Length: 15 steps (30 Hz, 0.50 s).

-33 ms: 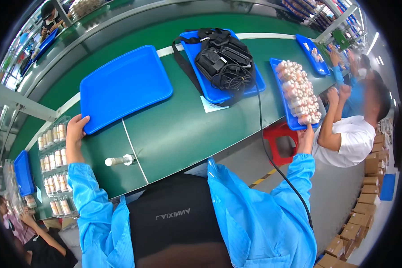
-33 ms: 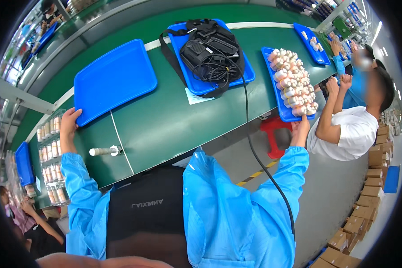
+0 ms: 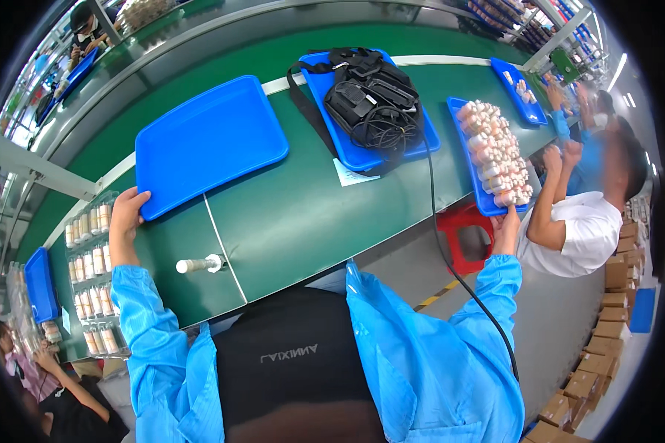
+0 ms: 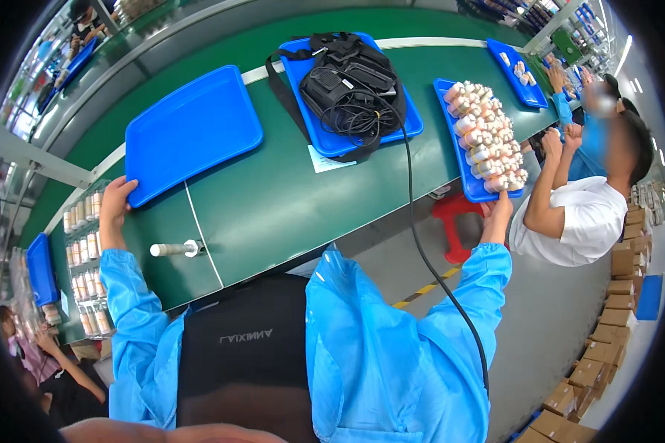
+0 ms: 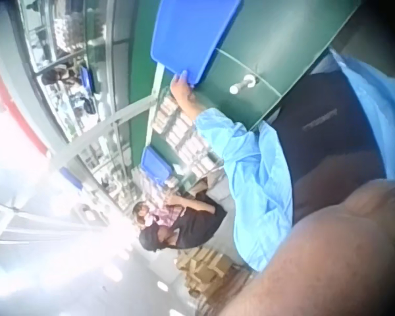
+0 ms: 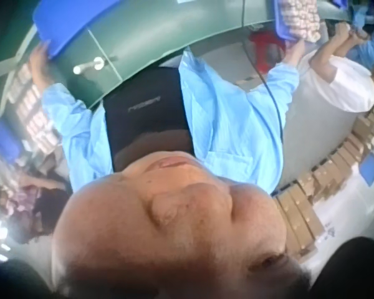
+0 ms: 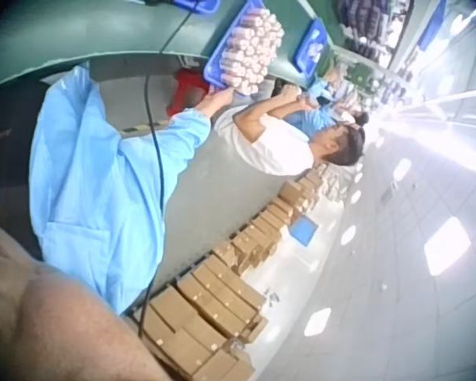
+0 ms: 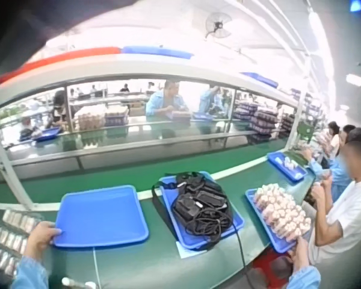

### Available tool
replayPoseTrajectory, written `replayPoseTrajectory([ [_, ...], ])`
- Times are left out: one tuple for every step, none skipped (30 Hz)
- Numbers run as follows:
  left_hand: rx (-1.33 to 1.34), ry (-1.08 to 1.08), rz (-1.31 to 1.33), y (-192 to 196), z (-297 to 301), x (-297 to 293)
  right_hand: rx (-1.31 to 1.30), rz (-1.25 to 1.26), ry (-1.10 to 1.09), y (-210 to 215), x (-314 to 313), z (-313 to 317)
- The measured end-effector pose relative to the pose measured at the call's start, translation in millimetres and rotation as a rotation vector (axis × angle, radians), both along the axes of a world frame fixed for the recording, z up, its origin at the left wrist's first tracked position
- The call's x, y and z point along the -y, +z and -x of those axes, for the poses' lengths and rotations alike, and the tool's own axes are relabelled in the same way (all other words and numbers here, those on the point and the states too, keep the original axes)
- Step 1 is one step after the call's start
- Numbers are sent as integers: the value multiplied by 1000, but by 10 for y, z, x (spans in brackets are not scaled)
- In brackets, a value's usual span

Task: The recorder is labeling and organizing small white tubes into trays on a factory assembly line.

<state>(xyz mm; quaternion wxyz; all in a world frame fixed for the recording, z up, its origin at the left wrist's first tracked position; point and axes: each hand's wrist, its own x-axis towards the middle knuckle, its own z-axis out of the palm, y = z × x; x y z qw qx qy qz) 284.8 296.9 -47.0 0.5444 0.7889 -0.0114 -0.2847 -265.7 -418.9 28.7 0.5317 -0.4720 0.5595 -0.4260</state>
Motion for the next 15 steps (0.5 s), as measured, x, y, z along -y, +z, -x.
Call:
replayPoseTrajectory([
  [-30,-24,37,57,2,59,-13,-1,34,8,-76,-38],
  [-24,-18,35,95,-16,48,-7,-3,40,-7,-96,-72],
  [-27,-10,125,127,-40,64,91,3,57,-15,-92,-69],
  [-30,-1,214,157,-57,80,189,8,75,-29,-83,-71],
  [-30,59,240,197,-58,109,193,9,77,-46,-72,-67],
  [-24,62,241,226,-76,131,228,18,52,-62,-45,-81],
  [-11,107,272,250,-99,162,262,28,25,-72,-16,-80],
  [0,150,304,277,-131,206,268,29,25,-88,8,-65],
  [17,184,317,336,-166,279,288,34,32,-99,13,-79],
  [23,179,321,406,-211,386,308,41,34,-115,11,-77],
  [36,174,353,499,-266,519,351,-3,28,-134,1,-54],
  [49,168,392,624,-345,686,361,9,21,-149,6,-60],
  [68,120,426,779,-396,825,399,-2,72,-173,4,-31],
  [85,105,447,936,-463,1002,436,-12,123,-184,21,-4],
  [93,39,462,1068,-551,1190,442,-6,133,-167,28,-65],
])
